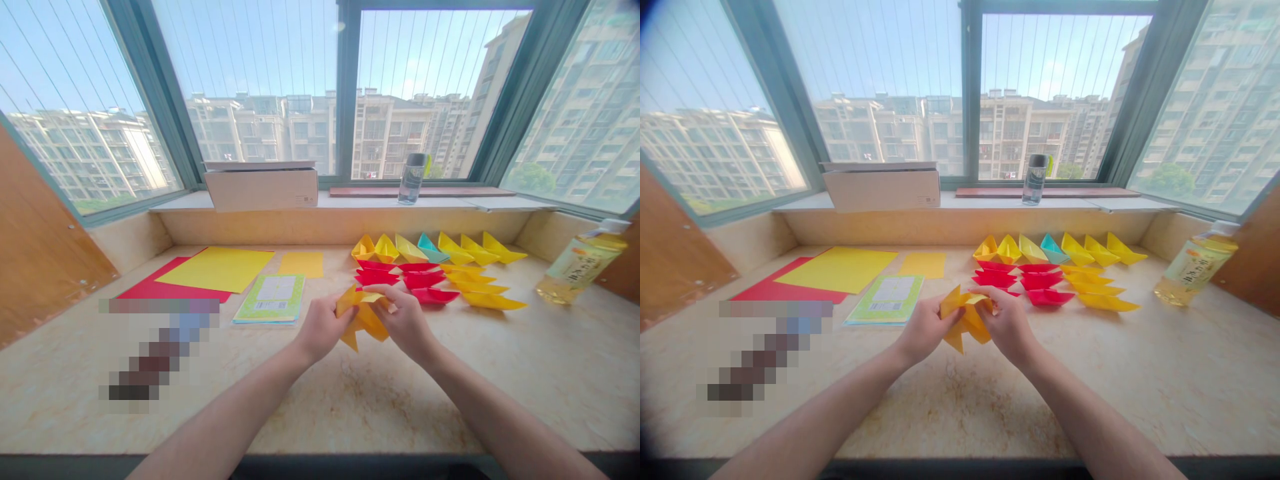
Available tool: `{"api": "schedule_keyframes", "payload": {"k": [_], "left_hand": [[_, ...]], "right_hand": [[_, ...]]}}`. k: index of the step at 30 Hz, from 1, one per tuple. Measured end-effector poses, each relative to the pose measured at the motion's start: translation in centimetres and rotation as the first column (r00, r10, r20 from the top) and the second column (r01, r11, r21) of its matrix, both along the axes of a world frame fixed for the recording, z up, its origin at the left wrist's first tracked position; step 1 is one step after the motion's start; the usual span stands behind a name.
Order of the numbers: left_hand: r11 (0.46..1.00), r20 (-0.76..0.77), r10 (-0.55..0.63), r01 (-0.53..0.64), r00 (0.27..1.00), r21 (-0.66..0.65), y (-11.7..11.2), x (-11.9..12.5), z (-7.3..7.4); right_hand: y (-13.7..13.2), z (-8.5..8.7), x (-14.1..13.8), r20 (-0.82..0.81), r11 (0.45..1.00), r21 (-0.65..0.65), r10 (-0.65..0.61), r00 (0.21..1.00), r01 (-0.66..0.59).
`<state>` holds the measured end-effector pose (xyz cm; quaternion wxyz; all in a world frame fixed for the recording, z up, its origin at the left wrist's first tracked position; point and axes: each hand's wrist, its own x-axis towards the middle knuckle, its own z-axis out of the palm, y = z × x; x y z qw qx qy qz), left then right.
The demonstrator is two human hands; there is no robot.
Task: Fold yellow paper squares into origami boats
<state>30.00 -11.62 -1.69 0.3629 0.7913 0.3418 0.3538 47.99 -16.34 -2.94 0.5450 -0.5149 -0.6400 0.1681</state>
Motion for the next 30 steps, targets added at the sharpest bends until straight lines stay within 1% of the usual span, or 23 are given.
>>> {"api": "schedule_keyframes", "payload": {"k": [2,5,9,14,19,22,25,30], "left_hand": [[0.999,0.036,-0.006,0.008,0.999,-0.043,0.2,0.0,0.0],[0.997,0.046,-0.028,0.031,0.999,-0.068,0.3,-0.1,0.0],[0.998,-0.021,-0.051,0.052,0.998,0.02,0.2,-0.2,0.0],[0.991,-0.057,-0.031,0.038,0.998,0.125,-0.2,-0.1,0.2],[0.991,-0.041,-0.001,0.007,0.999,0.137,-0.2,0.0,0.1],[0.994,-0.053,0.017,-0.011,0.998,0.107,0.0,0.0,0.0],[0.996,-0.076,0.029,-0.022,0.997,0.089,0.1,-0.1,0.2],[0.992,-0.103,0.023,-0.01,0.994,0.125,0.1,-0.3,0.4]], "right_hand": [[0.0,0.0,0.2,0.023,1.0,0.019,0.013,1.0,-0.014],[0.1,0.2,0.7,0.12,0.997,0.068,0.021,0.993,-0.029],[0.2,0.2,1.2,0.24,0.995,0.099,-0.044,0.97,0.021],[0.1,0.1,1.0,0.289,0.991,0.119,-0.092,0.953,0.06],[0.0,0.2,0.6,0.291,0.992,0.105,-0.1,0.951,0.073],[0.0,0.5,0.9,0.319,0.993,0.11,-0.063,0.946,0.029],[-0.1,0.9,1.4,0.436,0.99,0.141,-0.044,0.899,-0.02],[-0.3,1.4,2.1,0.609,0.978,0.207,-0.097,0.787,-0.039]]}}
